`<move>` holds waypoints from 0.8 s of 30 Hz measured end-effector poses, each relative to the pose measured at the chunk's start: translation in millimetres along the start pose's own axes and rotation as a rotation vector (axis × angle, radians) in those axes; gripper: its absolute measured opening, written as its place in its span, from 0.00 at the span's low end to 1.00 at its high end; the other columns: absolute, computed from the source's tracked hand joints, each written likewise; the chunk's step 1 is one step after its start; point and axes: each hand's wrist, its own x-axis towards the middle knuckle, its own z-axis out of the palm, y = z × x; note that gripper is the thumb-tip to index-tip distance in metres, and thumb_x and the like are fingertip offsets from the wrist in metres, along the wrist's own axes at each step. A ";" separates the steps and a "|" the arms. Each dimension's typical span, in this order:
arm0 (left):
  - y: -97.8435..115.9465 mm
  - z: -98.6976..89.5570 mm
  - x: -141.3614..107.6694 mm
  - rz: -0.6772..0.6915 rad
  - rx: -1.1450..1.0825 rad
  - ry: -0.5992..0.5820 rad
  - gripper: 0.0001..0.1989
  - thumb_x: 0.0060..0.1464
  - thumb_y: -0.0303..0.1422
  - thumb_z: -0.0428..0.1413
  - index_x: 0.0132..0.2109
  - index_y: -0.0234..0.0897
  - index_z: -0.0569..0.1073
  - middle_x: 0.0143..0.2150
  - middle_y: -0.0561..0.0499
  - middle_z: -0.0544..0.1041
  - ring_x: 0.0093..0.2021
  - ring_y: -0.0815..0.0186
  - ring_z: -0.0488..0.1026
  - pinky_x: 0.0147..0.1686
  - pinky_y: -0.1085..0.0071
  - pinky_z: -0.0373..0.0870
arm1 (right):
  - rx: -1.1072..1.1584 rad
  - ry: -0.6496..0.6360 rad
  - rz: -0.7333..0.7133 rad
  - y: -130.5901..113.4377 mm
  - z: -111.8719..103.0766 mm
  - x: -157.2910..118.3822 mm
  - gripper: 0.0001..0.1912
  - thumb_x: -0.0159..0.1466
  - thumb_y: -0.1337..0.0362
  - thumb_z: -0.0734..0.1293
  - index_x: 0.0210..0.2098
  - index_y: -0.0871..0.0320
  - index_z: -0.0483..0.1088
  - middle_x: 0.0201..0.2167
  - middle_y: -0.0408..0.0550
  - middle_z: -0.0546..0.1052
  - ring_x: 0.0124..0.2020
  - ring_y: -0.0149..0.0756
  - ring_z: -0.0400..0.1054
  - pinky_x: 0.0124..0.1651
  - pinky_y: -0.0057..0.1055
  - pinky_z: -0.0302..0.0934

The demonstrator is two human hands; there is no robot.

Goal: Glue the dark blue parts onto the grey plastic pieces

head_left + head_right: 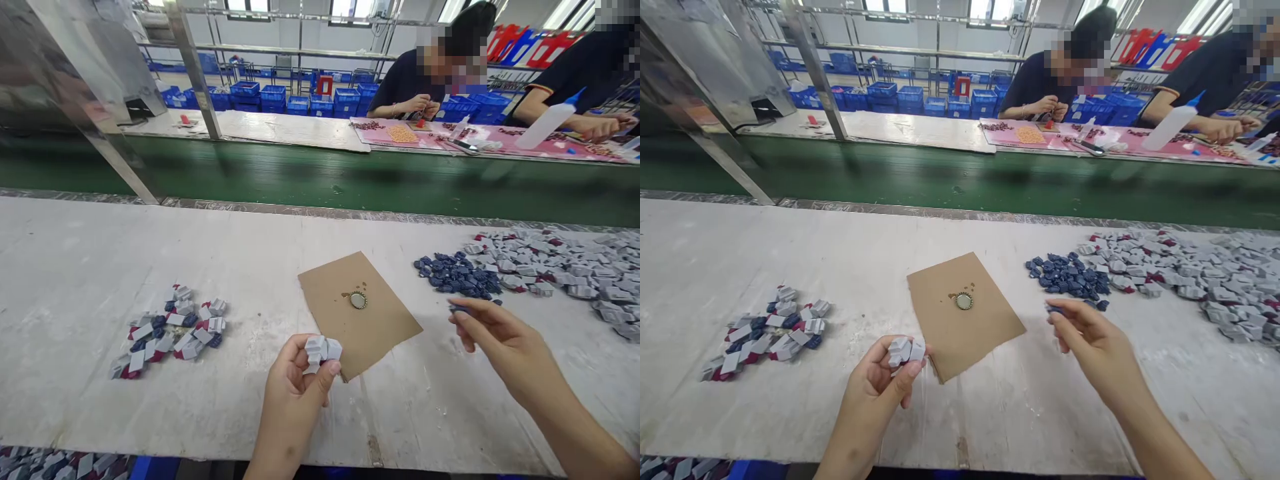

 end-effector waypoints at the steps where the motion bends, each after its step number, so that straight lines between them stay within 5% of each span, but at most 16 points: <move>1: -0.9 -0.6 1.2 0.017 -0.008 0.006 0.14 0.42 0.37 0.63 0.35 0.35 0.73 0.34 0.48 0.78 0.19 0.78 0.59 0.17 0.82 0.58 | -0.018 -0.018 -0.047 -6.7 7.7 0.8 0.16 0.58 0.53 0.65 0.41 0.54 0.72 0.20 0.45 0.70 0.18 0.31 0.62 0.21 0.30 0.61; 8: -11.7 -6.8 6.4 0.004 -0.151 0.118 0.10 0.35 0.36 0.66 0.27 0.37 0.78 0.24 0.52 0.76 0.19 0.76 0.61 0.18 0.83 0.59 | 0.159 -0.241 -0.211 -42.5 59.5 10.9 0.15 0.60 0.54 0.63 0.41 0.55 0.72 0.39 0.50 0.76 0.38 0.39 0.72 0.32 0.32 0.70; 13: -15.5 -7.0 9.7 -0.002 -0.194 0.194 0.12 0.33 0.38 0.67 0.28 0.37 0.79 0.24 0.52 0.77 0.23 0.72 0.68 0.23 0.80 0.67 | 0.283 -0.254 -0.190 -46.9 72.7 14.2 0.16 0.58 0.56 0.66 0.42 0.58 0.68 0.32 0.50 0.76 0.32 0.38 0.74 0.30 0.33 0.71; 19: -16.4 -6.6 9.3 -0.014 -0.177 0.143 0.13 0.31 0.36 0.69 0.29 0.38 0.80 0.27 0.51 0.80 0.24 0.71 0.71 0.29 0.78 0.69 | -0.064 -0.208 -0.437 -41.5 72.5 24.0 0.09 0.60 0.64 0.63 0.39 0.56 0.73 0.39 0.50 0.77 0.41 0.38 0.72 0.42 0.37 0.70; 24: -15.9 -8.5 9.0 -0.017 -0.217 0.117 0.13 0.31 0.39 0.69 0.29 0.41 0.80 0.28 0.54 0.80 0.25 0.73 0.71 0.29 0.81 0.68 | -0.359 -0.185 -0.730 -36.4 79.4 25.7 0.16 0.64 0.68 0.58 0.48 0.54 0.69 0.40 0.48 0.78 0.38 0.37 0.73 0.39 0.35 0.69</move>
